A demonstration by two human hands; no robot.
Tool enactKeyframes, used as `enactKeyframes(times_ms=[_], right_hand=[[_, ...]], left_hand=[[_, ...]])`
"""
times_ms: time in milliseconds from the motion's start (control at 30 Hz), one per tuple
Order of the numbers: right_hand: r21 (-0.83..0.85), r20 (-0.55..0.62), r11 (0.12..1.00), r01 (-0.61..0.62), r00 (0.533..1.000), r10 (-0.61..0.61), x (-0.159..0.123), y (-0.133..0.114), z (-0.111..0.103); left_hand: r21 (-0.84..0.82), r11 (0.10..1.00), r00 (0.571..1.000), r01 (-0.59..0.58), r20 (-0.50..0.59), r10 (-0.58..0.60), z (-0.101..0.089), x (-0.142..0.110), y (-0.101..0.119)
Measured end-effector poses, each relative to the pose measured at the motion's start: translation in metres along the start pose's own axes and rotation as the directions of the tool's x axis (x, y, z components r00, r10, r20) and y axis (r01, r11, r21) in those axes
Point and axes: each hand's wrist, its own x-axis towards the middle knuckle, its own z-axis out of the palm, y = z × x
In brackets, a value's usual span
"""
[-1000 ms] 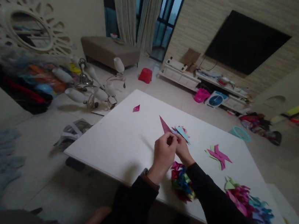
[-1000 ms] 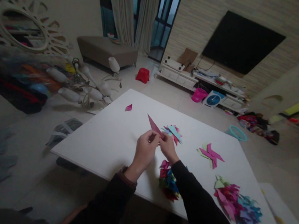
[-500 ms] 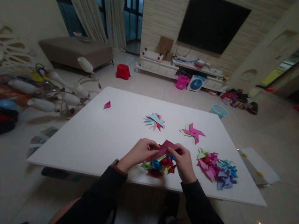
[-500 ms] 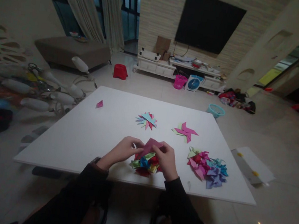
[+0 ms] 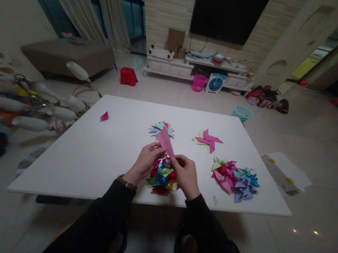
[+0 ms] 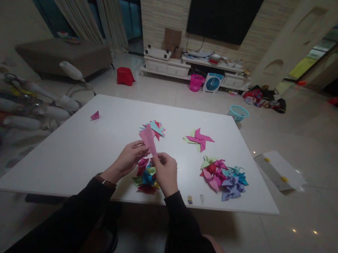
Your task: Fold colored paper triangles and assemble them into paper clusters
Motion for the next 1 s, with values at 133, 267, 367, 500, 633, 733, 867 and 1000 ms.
enactKeyframes(times_ms=[133,267,367,500,633,733,867,1000], right_hand=[[-0.104,-0.088,0.994,0.014,0.996,-0.023,0.003,-0.002,-0.004],[-0.19,-0.135,0.982,0.019,0.99,-0.045,0.006,-0.001,-0.008],[-0.21,-0.11,0.978,0.015,0.993,-0.039,0.007,0.0,-0.009],[-0.155,-0.05,0.988,-0.001,0.999,-0.006,0.006,0.0,-0.011],[-0.038,-0.056,0.999,-0.032,0.998,0.03,0.005,-0.006,-0.017],[0.076,-0.055,0.997,-0.032,0.998,0.036,0.002,-0.014,-0.025],[0.033,-0.073,0.999,0.005,0.997,-0.002,-0.006,-0.021,-0.034],[-0.31,0.07,0.947,0.081,0.996,-0.062,-0.024,-0.022,-0.033]], left_hand=[[0.402,0.858,0.886,-0.32,-0.192,0.421,-0.001,-0.002,-0.004],[0.784,0.245,0.633,-0.57,0.229,0.739,-0.004,-0.018,-0.003],[0.812,-0.047,0.569,-0.582,0.448,0.689,-0.007,-0.027,-0.004],[0.757,-0.139,0.539,-0.638,0.569,0.621,-0.01,-0.028,-0.008],[0.707,-0.159,0.497,-0.689,0.62,0.607,-0.005,-0.029,-0.009],[0.742,-0.16,0.497,-0.651,0.576,0.649,0.001,-0.029,-0.003],[0.833,-0.155,0.543,-0.532,0.476,0.692,0.008,-0.013,0.018],[0.903,-0.158,0.674,-0.4,0.407,0.616,0.007,0.025,0.039]])
